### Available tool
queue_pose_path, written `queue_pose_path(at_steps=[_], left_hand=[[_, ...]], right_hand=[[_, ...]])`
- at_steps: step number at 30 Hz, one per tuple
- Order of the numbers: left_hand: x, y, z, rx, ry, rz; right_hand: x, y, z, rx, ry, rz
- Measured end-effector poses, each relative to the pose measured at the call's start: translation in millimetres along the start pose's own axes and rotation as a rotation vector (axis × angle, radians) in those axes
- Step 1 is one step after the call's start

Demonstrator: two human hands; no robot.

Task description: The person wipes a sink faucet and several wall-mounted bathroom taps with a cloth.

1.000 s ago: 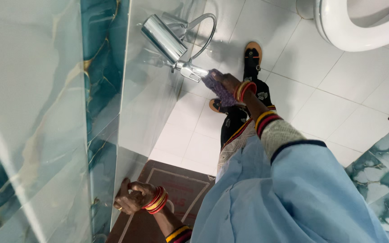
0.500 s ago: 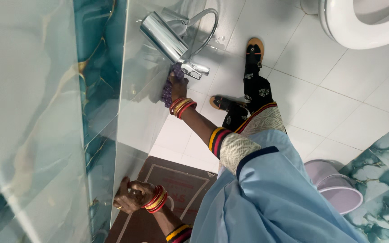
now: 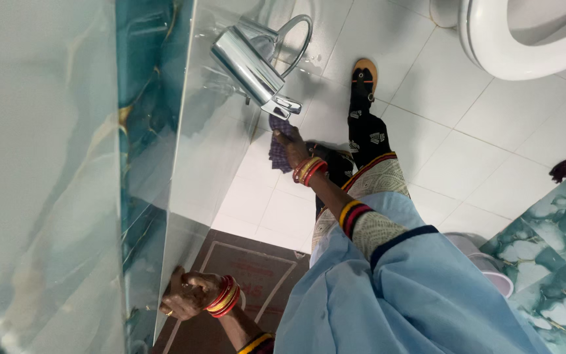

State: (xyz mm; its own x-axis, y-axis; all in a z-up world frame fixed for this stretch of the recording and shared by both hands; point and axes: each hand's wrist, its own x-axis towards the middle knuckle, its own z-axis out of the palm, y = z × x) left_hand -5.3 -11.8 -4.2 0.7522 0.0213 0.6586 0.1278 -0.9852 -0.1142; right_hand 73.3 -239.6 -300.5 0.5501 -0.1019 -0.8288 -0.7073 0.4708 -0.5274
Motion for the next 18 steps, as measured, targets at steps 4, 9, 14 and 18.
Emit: queue_pose_path(at_steps=[4,9,14,18], left_hand=[[-1.1,-7.9,-1.7,0.001,-0.066,0.047],[2.7,-12.8,0.3,-0.009,-0.001,0.062],[-2.6,-11.5,-3.7,0.064,-0.03,0.089],[-5.4,-14.0,1.9,0.025,0.008,0.148]], right_hand=[[28.0,-19.9,81.6,0.247,0.051,-0.095],[19.7,-23.1,110.2,0.213,0.225,-0.127],[-6.9,-27.6,103.2,0.068,0.105,-0.304],[5.7,-17.7,100.9,0.181,0.104,-0.263]])
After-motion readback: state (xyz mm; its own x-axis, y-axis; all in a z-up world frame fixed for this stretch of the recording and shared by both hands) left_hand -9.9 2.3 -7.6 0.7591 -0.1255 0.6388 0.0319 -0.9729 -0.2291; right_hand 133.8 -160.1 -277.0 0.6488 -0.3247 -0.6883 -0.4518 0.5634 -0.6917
